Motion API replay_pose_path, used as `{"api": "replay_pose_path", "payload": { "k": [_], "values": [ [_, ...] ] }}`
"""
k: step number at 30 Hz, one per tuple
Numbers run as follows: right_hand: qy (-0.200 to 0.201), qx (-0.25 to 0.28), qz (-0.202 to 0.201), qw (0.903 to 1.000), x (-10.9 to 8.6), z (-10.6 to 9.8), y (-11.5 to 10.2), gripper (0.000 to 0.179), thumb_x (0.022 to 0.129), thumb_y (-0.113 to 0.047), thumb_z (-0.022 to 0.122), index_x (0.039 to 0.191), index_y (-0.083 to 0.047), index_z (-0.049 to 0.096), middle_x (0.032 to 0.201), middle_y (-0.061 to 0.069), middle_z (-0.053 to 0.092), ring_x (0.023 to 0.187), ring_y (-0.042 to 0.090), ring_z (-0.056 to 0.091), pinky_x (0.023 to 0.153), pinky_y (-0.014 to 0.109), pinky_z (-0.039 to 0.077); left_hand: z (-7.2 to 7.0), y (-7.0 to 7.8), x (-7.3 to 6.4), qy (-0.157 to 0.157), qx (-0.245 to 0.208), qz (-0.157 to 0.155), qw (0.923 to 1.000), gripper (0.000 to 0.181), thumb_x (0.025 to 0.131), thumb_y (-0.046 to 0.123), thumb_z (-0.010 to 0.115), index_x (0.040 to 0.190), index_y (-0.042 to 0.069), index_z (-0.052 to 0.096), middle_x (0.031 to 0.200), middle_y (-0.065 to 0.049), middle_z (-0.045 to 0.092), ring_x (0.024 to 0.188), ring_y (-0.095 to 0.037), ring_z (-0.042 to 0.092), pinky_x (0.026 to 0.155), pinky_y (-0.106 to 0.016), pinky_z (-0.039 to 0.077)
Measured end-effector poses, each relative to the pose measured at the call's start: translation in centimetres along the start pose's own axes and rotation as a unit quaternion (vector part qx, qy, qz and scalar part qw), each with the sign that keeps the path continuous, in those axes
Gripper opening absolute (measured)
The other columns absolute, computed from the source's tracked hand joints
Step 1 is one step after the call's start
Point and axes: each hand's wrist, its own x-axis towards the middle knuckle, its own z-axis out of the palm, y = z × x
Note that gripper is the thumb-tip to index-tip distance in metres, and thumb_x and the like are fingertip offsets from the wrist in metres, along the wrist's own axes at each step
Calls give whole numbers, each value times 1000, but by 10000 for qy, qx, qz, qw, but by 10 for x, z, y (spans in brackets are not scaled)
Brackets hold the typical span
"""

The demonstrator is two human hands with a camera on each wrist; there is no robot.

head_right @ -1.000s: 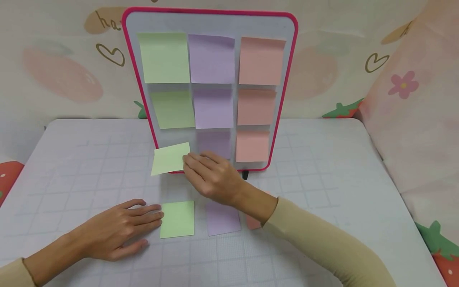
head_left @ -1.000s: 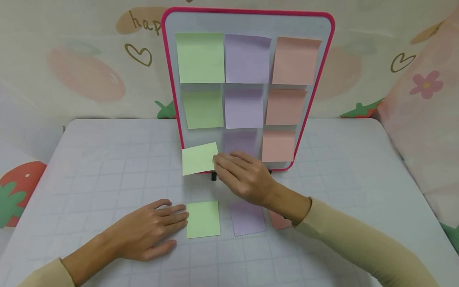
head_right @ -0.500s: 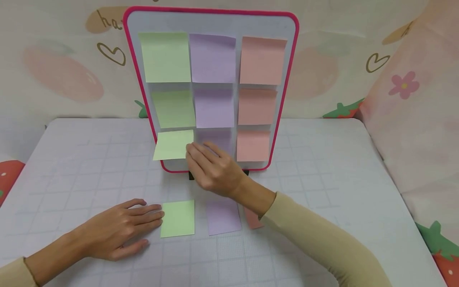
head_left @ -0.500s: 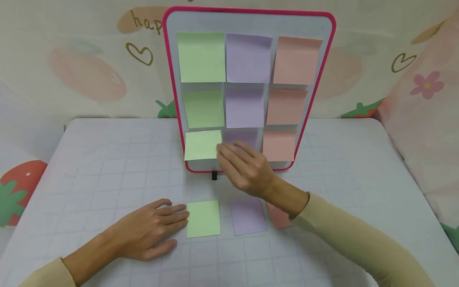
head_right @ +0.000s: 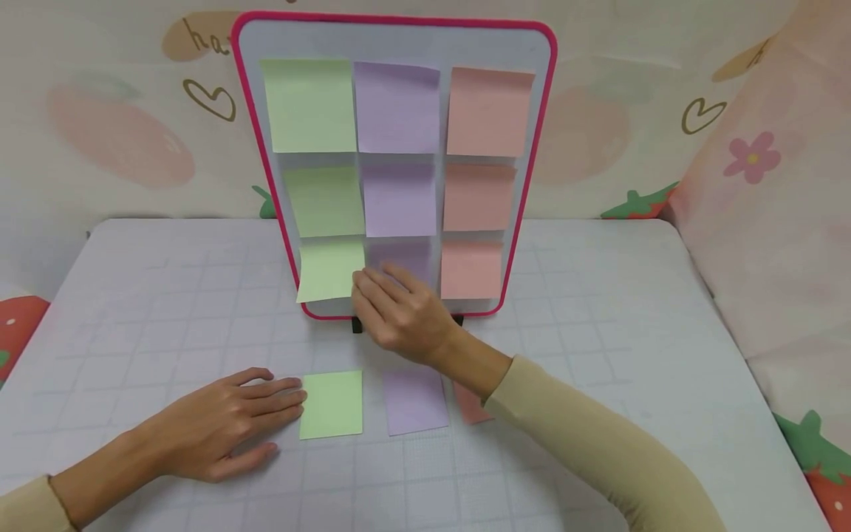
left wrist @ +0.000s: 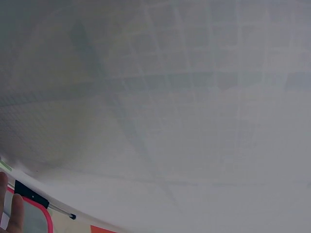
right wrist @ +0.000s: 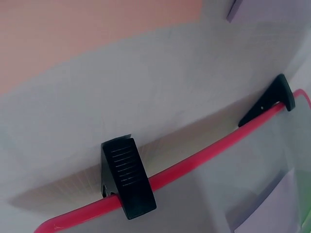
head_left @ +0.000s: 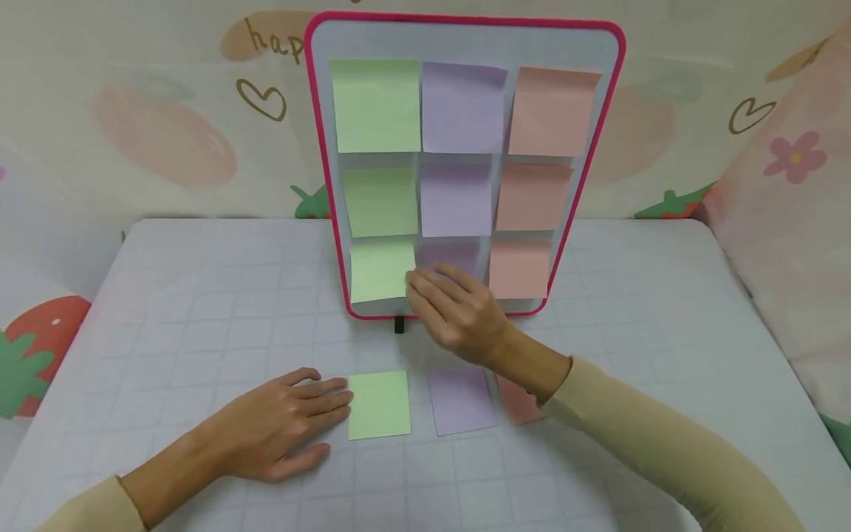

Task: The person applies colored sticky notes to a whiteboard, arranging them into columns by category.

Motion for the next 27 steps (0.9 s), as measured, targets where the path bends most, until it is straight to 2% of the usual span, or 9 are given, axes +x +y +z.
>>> {"api": "replay_pose_path", "payload": {
  "k": [12, 27],
  "values": [
    [-73, -59, -68, 9999, -2, 2, -4, 7, 84, 3, 72, 90, 1, 73, 96, 11, 75, 87, 21, 72, 82, 32, 58, 1, 1, 0, 51, 53, 26, 10000, 44, 96, 36, 54, 125, 7, 69, 129, -5, 67, 122, -21, 61, 97, -41, 49],
    [-250, -76, -68, 9996, -8, 5, -4, 6, 86, 3, 70, 89, -1, 73, 97, 10, 75, 87, 20, 73, 81, 31, 58, 3, 0, -1, 106, 33, 30, 9999, 43, 95, 34, 55, 125, 7, 69, 129, -5, 66, 123, -21, 61, 97, -42, 49]
  ]
}}
